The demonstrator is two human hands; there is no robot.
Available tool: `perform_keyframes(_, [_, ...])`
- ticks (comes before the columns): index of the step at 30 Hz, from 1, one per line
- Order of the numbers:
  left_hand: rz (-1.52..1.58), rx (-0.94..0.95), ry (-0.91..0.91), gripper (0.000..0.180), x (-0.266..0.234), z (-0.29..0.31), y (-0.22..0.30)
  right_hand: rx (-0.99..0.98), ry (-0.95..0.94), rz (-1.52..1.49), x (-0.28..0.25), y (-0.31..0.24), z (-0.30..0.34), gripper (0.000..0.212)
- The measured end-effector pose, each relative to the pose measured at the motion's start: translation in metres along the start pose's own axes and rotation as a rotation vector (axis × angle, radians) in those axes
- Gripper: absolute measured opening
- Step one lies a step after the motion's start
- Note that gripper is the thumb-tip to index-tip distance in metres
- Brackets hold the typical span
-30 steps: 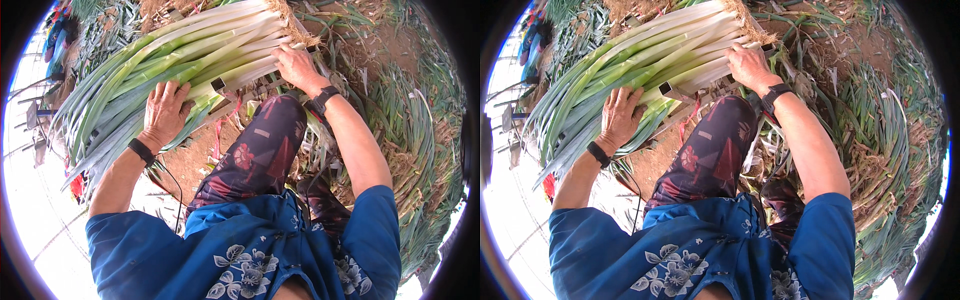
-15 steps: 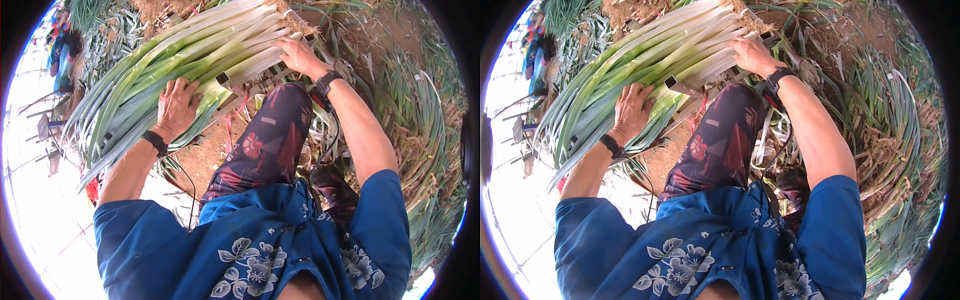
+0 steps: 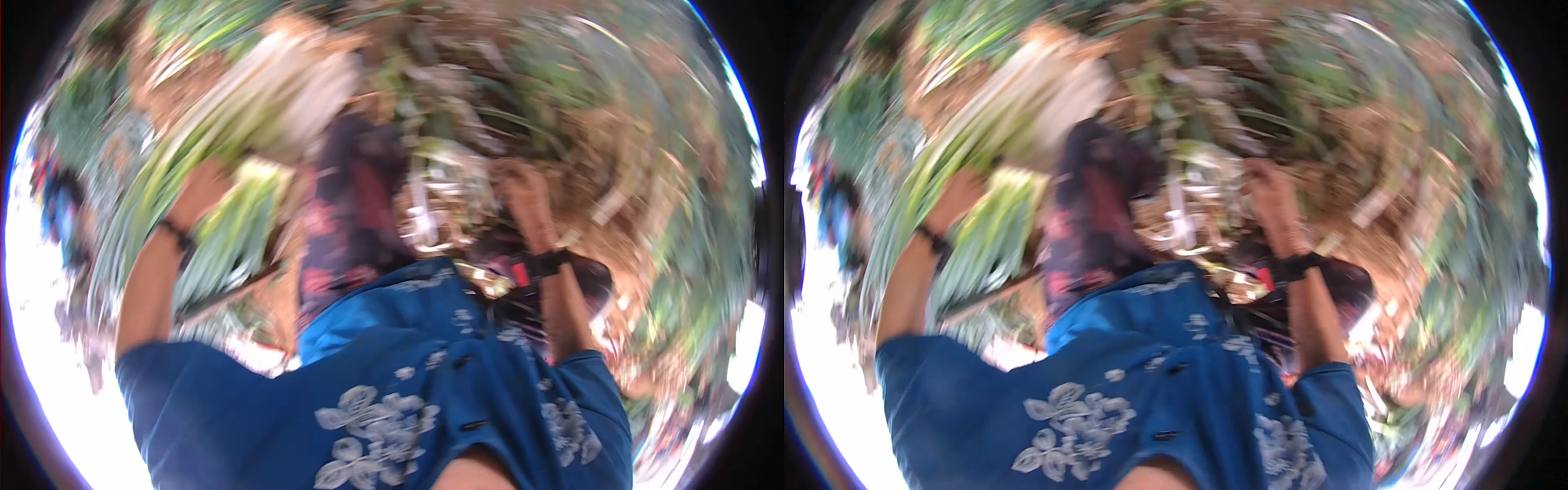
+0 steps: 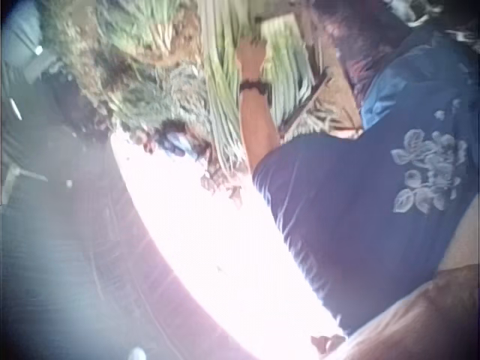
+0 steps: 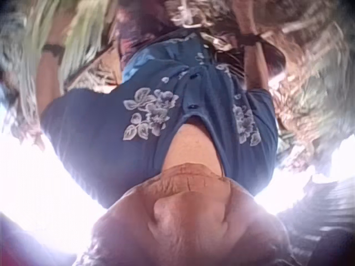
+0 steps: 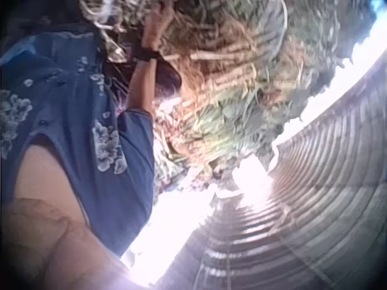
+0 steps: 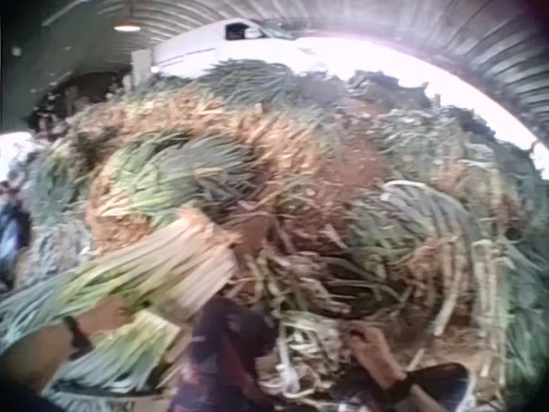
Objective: The person peels the outer layers from leeks by hand and places the cleaned leeks onto a stack on a wooden rack. They then reach into a pile of uncleaned leeks on the ground to pick up another one and repeat the process.
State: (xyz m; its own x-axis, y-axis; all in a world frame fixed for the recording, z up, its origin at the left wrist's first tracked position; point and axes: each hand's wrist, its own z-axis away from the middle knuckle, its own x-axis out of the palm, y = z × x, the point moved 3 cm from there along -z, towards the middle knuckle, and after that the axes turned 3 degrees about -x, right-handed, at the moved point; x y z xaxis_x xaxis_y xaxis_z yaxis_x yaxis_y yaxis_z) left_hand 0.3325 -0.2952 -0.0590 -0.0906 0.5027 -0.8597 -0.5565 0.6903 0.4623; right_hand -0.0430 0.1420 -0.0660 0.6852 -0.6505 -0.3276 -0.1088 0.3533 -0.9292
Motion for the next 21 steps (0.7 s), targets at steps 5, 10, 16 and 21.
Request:
perform_keyframes(5, [0.090,-0.113,0.071,0.045,-0.024,0.064,-0.065,-0.001,0.093,-0.183,-0.038,0.023,0.055,0.023])
perform_keyframes(10, [0.091,-0.148,-0.198,0.043,-0.066,0.098,0.053,-0.119,0.255,0.535,-0.164,0.053,0.061,0.035])
perform_keyframes(16, [0.539,-0.464,0.010,0.053,-0.118,0.127,0.060,0.087,0.409,0.945,-0.451,0.170,0.043,0.058])
perform_keyframes(21, [0.632,-0.506,0.137,0.042,-0.146,0.220,0.082,0.463,0.285,-0.206,-0.376,0.200,-0.070,0.060])
